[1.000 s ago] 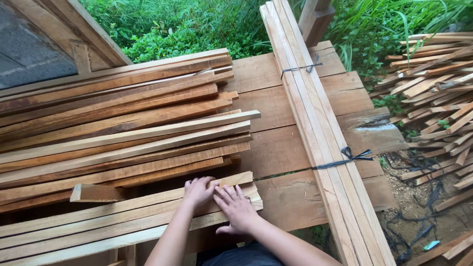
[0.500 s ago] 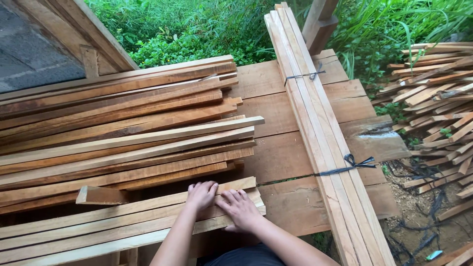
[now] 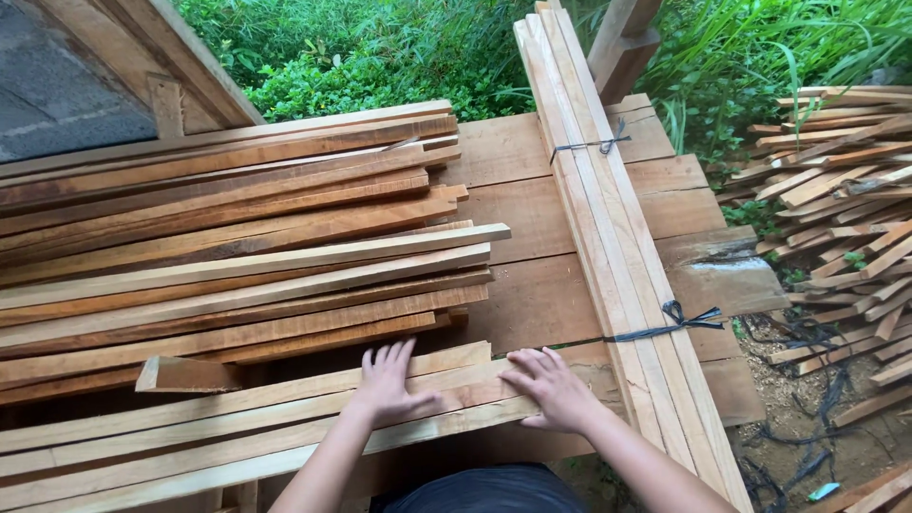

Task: The person arranges several thin wooden planks on a wooden workbench, aligning them into a neat stack. They then use a black strap to tie the planks together, wrapping it around the stack and securing it with a knot.

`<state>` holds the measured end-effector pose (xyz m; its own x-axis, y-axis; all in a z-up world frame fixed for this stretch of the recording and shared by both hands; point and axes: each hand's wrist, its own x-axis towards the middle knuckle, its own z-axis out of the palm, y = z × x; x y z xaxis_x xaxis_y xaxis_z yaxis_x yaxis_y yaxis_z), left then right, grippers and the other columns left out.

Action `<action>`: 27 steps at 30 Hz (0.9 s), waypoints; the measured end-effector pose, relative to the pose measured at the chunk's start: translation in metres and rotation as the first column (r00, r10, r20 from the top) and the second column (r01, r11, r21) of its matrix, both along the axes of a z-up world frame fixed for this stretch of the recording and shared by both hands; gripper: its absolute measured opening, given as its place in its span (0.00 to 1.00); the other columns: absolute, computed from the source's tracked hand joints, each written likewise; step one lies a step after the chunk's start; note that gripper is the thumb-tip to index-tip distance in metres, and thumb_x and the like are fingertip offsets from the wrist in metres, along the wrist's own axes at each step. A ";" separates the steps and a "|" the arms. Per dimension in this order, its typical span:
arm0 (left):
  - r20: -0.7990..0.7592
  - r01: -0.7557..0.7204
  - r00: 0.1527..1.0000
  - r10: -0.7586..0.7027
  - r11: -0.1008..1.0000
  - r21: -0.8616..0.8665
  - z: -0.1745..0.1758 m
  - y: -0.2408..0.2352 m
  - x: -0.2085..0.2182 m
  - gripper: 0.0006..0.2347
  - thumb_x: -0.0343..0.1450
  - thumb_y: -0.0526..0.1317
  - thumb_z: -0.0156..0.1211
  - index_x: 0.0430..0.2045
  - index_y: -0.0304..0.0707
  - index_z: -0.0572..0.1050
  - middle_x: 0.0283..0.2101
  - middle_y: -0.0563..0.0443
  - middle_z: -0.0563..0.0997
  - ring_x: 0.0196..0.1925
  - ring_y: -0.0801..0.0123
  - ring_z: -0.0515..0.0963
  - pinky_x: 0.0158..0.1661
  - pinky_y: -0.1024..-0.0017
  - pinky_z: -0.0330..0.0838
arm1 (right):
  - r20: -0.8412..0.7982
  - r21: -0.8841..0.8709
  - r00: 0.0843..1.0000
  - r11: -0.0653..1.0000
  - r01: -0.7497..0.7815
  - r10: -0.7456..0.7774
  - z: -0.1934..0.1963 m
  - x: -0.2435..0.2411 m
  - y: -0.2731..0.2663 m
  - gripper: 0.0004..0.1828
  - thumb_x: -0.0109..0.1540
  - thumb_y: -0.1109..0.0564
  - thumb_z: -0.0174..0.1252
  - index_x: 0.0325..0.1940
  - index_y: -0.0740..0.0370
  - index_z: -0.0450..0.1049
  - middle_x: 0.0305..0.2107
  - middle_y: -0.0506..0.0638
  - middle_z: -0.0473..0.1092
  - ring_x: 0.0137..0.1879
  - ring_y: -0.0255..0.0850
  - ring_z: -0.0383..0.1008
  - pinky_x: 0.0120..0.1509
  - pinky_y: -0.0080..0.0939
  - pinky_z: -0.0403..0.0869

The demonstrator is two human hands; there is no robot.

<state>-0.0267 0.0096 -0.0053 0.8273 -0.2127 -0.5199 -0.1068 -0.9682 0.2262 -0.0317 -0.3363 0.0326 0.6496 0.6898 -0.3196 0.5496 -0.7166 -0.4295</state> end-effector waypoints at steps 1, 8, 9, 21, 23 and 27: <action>-0.002 0.005 1.000 -0.005 1.000 -0.001 0.026 -0.012 -0.007 0.54 0.57 0.77 0.59 0.72 0.39 0.51 0.72 0.35 0.58 0.74 0.44 0.55 0.70 0.41 0.39 | -0.002 -0.001 1.000 1.000 0.005 -0.005 -0.004 0.000 -0.002 0.53 0.50 0.32 0.72 0.73 0.46 0.59 0.72 0.55 0.52 0.76 0.54 0.46 0.78 0.61 0.44; -0.176 0.270 0.954 -0.244 0.952 0.142 0.042 -0.034 -0.022 0.65 0.50 0.65 0.77 0.74 0.36 0.34 0.78 0.36 0.37 0.78 0.37 0.37 0.68 0.28 0.29 | -0.532 0.227 0.633 0.626 0.746 -0.562 -0.103 0.043 0.007 0.34 0.62 0.32 0.56 0.60 0.59 0.74 0.56 0.56 0.73 0.63 0.47 0.71 0.69 0.47 0.68; -0.199 0.273 0.950 -0.242 0.951 0.143 0.045 -0.036 -0.021 0.65 0.51 0.63 0.78 0.74 0.35 0.34 0.78 0.34 0.37 0.78 0.35 0.38 0.68 0.27 0.28 | -0.677 0.157 0.414 0.430 0.889 -0.609 -0.119 0.052 0.011 0.34 0.64 0.32 0.52 0.58 0.63 0.76 0.50 0.57 0.79 0.58 0.47 0.77 0.65 0.45 0.73; -0.208 0.228 0.956 -0.205 0.969 0.093 0.044 -0.033 -0.020 0.64 0.49 0.62 0.78 0.74 0.37 0.34 0.77 0.37 0.39 0.78 0.38 0.37 0.68 0.28 0.24 | -0.868 -0.222 -0.054 0.290 0.931 -0.493 -0.228 0.084 0.026 0.45 0.67 0.26 0.39 0.60 0.70 0.75 0.53 0.64 0.78 0.56 0.47 0.80 0.60 0.46 0.77; -0.215 0.232 0.954 -0.208 0.968 0.094 0.043 -0.034 -0.021 0.65 0.50 0.63 0.77 0.73 0.37 0.34 0.77 0.37 0.38 0.78 0.37 0.37 0.68 0.28 0.25 | -0.858 -0.253 -0.075 0.292 0.922 -0.508 -0.209 0.082 0.027 0.45 0.67 0.26 0.38 0.61 0.69 0.75 0.53 0.63 0.78 0.56 0.50 0.80 0.61 0.47 0.75; -0.193 0.222 0.961 -0.200 0.970 0.101 0.044 -0.034 -0.020 0.65 0.49 0.64 0.77 0.73 0.36 0.34 0.77 0.38 0.38 0.78 0.38 0.37 0.68 0.28 0.27 | -0.858 -0.305 -0.115 0.316 0.899 -0.501 -0.189 0.084 0.043 0.44 0.67 0.26 0.36 0.63 0.66 0.73 0.57 0.62 0.76 0.60 0.54 0.78 0.66 0.50 0.72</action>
<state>-0.0468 -0.0245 0.0390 0.6609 -0.2990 -0.6884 -0.2803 -0.9492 0.1431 0.0527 -0.2937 -0.1566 0.4100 0.1498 -0.8997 -0.8888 -0.1557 -0.4310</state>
